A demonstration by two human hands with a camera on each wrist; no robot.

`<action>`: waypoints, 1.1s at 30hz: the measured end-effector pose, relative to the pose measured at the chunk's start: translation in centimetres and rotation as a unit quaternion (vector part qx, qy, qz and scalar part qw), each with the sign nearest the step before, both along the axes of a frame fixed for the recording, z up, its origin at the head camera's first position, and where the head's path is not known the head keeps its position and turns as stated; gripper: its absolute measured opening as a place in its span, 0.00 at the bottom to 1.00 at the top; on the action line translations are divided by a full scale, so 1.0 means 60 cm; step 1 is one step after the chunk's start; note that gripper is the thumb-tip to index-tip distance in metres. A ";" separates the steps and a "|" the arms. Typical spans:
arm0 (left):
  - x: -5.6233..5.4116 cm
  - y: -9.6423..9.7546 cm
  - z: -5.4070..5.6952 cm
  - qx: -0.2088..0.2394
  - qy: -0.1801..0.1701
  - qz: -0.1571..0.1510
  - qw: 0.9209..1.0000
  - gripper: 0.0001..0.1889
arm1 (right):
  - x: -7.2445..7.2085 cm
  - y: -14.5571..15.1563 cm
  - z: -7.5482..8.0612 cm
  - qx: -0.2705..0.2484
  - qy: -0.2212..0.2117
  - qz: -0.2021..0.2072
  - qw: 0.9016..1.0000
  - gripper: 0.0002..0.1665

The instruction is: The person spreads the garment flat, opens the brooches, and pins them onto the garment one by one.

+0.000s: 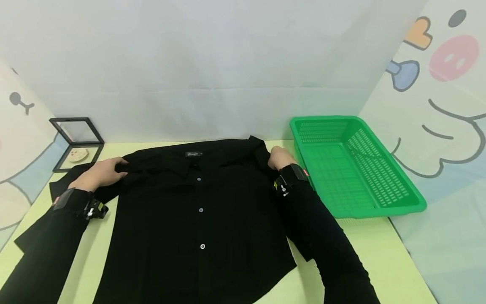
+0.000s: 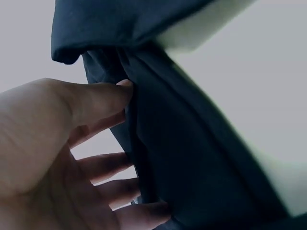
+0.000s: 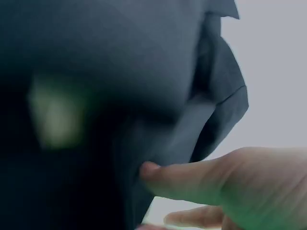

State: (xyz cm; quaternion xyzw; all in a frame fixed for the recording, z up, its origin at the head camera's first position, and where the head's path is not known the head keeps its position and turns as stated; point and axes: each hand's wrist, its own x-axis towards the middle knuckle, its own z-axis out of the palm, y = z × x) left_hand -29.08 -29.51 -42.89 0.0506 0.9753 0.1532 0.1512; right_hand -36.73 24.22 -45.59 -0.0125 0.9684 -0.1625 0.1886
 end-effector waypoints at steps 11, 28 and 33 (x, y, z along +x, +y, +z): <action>0.015 -0.029 0.000 0.004 0.005 0.007 1.000 0.27 | 0.104 -0.046 0.124 0.063 0.234 -0.112 0.964 0.12; 0.026 -0.011 0.008 -0.015 -0.001 0.007 1.000 0.29 | 0.157 -0.015 0.181 0.059 0.141 0.092 0.984 0.20; 0.046 0.029 0.017 0.027 -0.008 -0.003 1.000 0.33 | 0.179 -0.033 0.114 0.108 0.257 0.115 0.953 0.14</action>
